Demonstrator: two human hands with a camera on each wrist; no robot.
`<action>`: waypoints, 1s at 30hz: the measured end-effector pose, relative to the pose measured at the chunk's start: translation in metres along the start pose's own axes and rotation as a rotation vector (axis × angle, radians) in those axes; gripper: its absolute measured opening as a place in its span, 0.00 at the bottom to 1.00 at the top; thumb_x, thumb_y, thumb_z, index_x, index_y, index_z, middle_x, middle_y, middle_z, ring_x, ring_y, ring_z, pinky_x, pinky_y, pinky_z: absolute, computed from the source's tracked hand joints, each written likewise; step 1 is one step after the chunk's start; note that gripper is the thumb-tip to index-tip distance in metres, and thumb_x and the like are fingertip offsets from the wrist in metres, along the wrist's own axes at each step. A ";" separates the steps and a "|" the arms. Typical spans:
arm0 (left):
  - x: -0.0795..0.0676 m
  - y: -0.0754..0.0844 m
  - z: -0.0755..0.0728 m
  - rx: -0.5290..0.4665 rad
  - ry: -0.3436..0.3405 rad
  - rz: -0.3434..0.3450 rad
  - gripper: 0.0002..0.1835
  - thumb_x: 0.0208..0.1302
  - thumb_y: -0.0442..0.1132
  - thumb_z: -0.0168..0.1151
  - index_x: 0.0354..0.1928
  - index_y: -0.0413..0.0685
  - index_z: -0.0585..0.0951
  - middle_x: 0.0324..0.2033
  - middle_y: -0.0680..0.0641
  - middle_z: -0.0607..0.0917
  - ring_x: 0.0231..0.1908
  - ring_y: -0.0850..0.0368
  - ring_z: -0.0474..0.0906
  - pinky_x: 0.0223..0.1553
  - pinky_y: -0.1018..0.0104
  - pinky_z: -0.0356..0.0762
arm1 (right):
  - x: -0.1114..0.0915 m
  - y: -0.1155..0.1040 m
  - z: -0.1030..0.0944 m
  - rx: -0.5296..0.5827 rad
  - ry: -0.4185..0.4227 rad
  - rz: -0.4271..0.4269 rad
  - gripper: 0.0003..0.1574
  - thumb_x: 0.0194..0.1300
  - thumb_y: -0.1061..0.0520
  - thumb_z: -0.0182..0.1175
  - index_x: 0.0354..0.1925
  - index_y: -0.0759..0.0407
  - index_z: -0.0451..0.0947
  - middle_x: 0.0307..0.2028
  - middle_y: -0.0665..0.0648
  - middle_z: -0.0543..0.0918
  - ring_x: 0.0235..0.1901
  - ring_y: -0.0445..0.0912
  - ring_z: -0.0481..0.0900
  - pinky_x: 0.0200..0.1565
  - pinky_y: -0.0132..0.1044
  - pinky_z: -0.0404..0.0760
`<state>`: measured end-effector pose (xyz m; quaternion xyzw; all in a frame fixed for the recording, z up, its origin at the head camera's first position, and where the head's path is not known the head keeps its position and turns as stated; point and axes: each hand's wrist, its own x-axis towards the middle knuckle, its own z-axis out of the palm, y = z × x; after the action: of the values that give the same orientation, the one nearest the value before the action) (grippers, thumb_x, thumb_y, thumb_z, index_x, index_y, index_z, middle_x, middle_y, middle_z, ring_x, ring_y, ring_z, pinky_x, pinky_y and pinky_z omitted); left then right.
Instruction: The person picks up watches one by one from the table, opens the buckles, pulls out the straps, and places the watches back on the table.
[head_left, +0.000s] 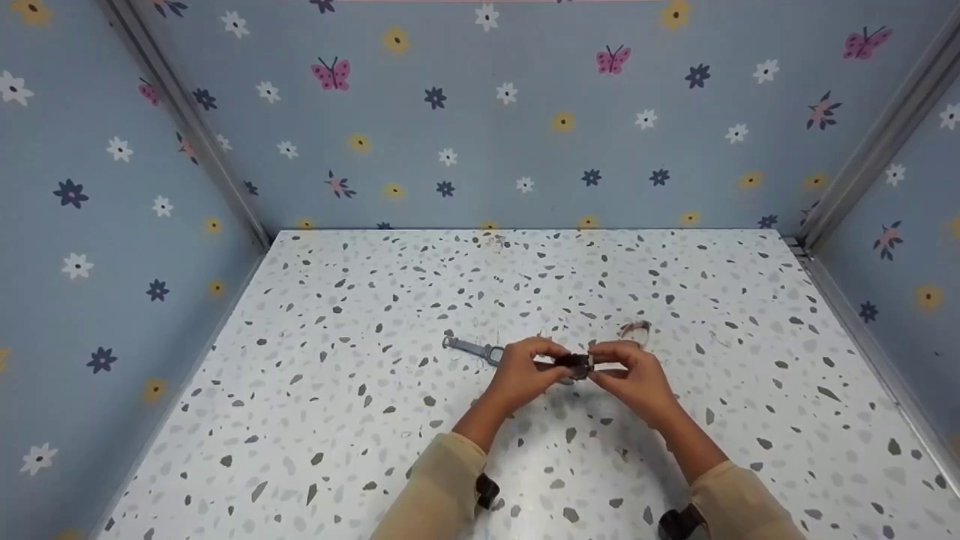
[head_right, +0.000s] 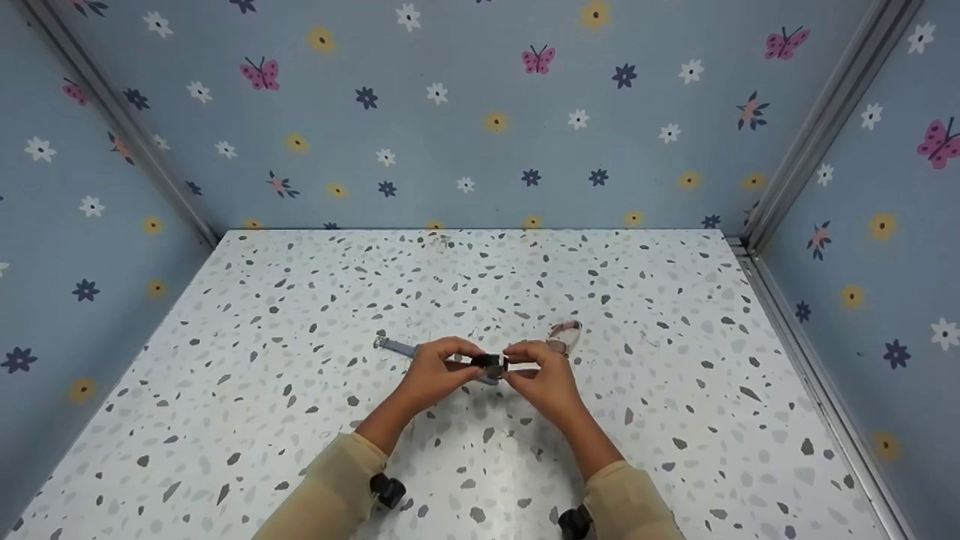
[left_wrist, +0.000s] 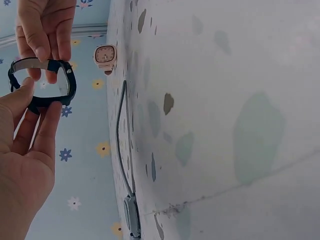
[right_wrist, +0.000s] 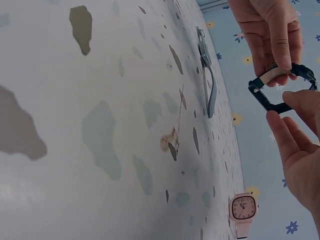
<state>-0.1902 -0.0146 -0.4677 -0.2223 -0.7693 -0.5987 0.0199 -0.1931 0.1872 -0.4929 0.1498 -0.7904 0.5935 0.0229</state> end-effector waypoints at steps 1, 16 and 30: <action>0.000 0.000 0.000 0.008 -0.002 -0.005 0.10 0.48 0.26 0.64 0.35 0.35 0.81 0.35 0.41 0.80 0.38 0.52 0.79 0.36 0.73 0.77 | -0.001 -0.004 0.000 -0.003 -0.009 -0.027 0.22 0.48 0.68 0.64 0.45 0.65 0.76 0.44 0.59 0.75 0.44 0.51 0.77 0.41 0.33 0.78; -0.003 -0.002 -0.002 -0.019 -0.015 -0.013 0.11 0.48 0.25 0.64 0.37 0.34 0.80 0.36 0.41 0.80 0.37 0.53 0.80 0.36 0.72 0.77 | -0.008 -0.030 0.002 -0.111 -0.035 -0.215 0.14 0.50 0.71 0.62 0.39 0.65 0.78 0.38 0.60 0.79 0.41 0.51 0.76 0.39 0.32 0.78; -0.003 -0.006 -0.004 -0.049 -0.018 0.019 0.12 0.46 0.29 0.67 0.37 0.36 0.81 0.35 0.42 0.80 0.38 0.53 0.79 0.36 0.70 0.78 | -0.008 -0.029 0.001 -0.104 -0.013 -0.252 0.14 0.49 0.71 0.62 0.38 0.66 0.78 0.37 0.61 0.79 0.40 0.52 0.76 0.38 0.33 0.79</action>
<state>-0.1905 -0.0205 -0.4725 -0.2356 -0.7522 -0.6152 0.0132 -0.1778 0.1806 -0.4680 0.2502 -0.7951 0.5433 0.1000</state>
